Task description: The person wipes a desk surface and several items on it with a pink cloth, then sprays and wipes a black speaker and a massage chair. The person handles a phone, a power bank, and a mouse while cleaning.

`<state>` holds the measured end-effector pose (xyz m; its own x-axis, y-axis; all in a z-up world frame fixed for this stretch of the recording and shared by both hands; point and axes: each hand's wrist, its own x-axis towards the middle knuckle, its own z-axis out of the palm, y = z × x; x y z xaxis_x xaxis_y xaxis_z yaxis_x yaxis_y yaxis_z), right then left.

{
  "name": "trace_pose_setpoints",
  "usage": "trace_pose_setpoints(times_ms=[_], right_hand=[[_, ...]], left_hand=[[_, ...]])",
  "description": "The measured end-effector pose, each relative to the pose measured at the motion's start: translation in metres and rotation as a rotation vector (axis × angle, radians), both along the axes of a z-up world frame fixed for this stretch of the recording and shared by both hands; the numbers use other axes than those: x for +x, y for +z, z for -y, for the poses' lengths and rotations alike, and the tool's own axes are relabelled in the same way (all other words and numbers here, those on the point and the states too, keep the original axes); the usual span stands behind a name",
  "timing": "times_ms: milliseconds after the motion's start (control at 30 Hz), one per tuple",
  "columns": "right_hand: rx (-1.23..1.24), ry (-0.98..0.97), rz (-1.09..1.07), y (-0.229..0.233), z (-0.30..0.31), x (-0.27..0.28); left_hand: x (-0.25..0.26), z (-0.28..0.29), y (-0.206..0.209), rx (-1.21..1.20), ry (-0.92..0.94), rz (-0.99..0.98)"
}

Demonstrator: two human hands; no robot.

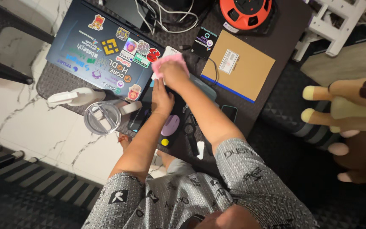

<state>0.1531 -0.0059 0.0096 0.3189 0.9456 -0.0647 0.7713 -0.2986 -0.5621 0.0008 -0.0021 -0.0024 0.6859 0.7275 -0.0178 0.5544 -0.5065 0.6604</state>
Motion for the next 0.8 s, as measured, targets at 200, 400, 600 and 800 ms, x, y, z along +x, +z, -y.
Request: trace_pose_setpoints(times_ms=[200, 400, 600, 800], right_hand=[[0.28, 0.053, -0.051, 0.012, 0.024, 0.04], [-0.017, -0.351, 0.166, 0.016, 0.049, 0.127], [-0.093, -0.395, 0.271, 0.022, 0.049, 0.126], [0.012, -0.495, 0.225, -0.011, 0.054, 0.155]], left_hand=[[0.002, 0.0, 0.021, 0.016, -0.004, 0.07], [0.011, 0.019, 0.06, 0.027, -0.215, 0.038], [0.041, 0.026, 0.076, 0.08, -0.324, 0.073], [0.052, 0.035, 0.068, 0.053, -0.361, 0.023]])
